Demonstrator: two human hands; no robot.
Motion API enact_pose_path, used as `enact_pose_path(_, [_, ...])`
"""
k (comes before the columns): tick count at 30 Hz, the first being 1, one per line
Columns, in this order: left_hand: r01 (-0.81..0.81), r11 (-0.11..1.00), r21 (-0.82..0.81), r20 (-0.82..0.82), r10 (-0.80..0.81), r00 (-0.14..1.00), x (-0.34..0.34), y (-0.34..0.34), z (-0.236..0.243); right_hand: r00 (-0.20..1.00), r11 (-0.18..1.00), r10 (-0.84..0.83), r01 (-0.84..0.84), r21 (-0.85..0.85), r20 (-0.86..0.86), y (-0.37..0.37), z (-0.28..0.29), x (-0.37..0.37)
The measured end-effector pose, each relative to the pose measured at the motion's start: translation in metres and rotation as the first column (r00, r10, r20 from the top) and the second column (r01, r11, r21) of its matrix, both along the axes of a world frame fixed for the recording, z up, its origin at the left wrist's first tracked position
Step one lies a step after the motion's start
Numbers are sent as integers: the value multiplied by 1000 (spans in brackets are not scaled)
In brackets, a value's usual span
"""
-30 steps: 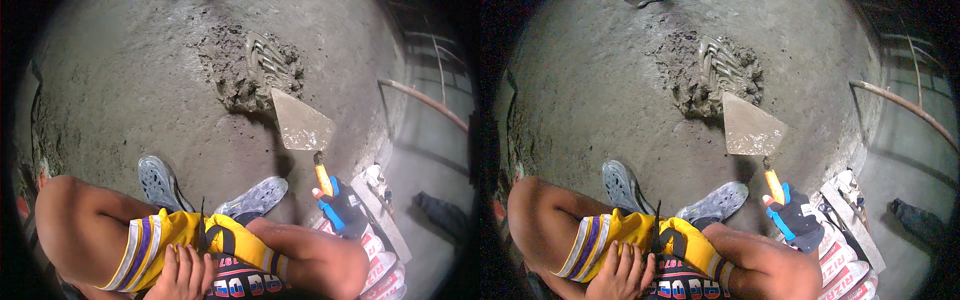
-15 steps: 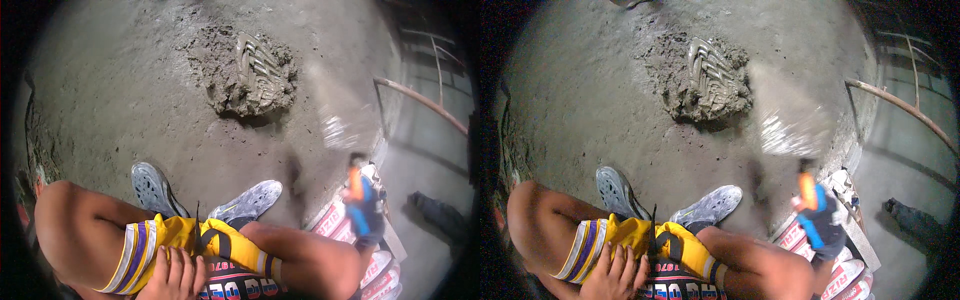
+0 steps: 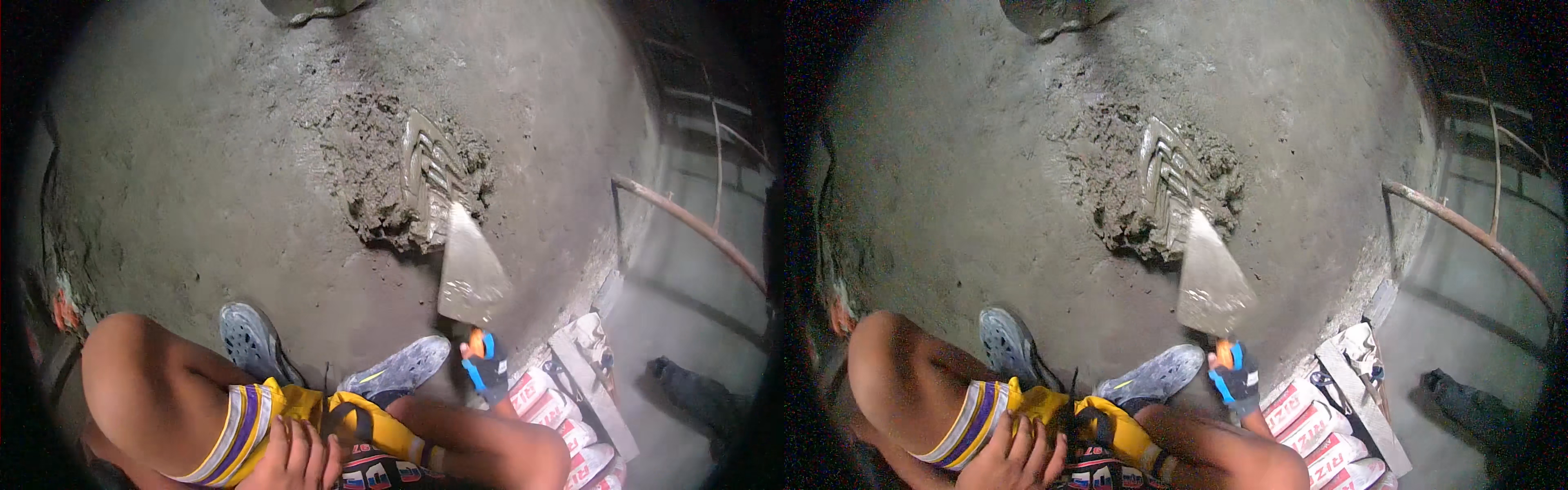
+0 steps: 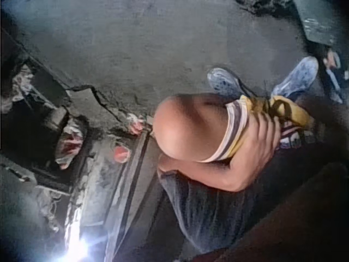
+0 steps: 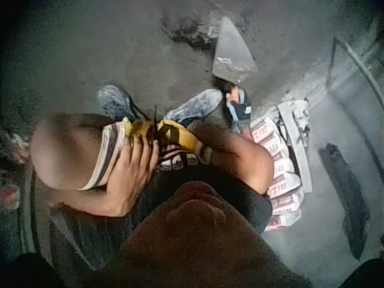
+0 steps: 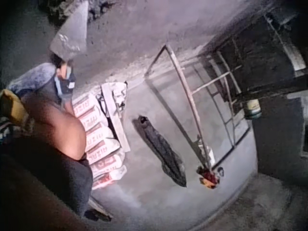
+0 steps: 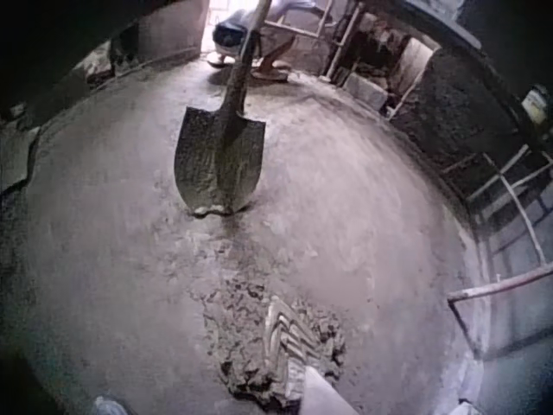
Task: The person mixes and shapes a pile of wet cement on the floor using a trowel.
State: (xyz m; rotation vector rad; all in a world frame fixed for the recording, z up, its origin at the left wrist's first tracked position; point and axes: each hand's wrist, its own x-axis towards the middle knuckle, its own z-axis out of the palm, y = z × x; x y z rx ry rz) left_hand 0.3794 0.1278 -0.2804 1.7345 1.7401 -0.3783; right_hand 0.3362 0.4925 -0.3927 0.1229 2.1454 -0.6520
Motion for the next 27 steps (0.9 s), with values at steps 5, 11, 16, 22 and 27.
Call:
enact_pose_path(5, [-402, 893, -203, 136, 432, 892, -34, 30, 21, 766, 962, -187, 270, -44, 616, -118, 143, -55])
enact_pose_path(11, [-562, 784, 264, -53, 594, 803, 54, 32, -35, 647, 661, -716, 749, -40, 262, -14, 45, 6])
enact_pose_path(16, [-662, 485, 571, -24, 817, 577, 130, 39, -59, 798, 819, -521, 567, -86, 303, -31, 64, -106])
enact_pose_path(22, [-744, 509, 432, 59, 808, 587, 108, 15, -61, 578, 802, -577, 534, 267, 577, -40, 37, -59])
enact_pose_path(27, [-731, 516, 446, 122, 774, 622, 85, 11, -61, 507, 675, -721, 666, 317, 472, -41, 158, -20])
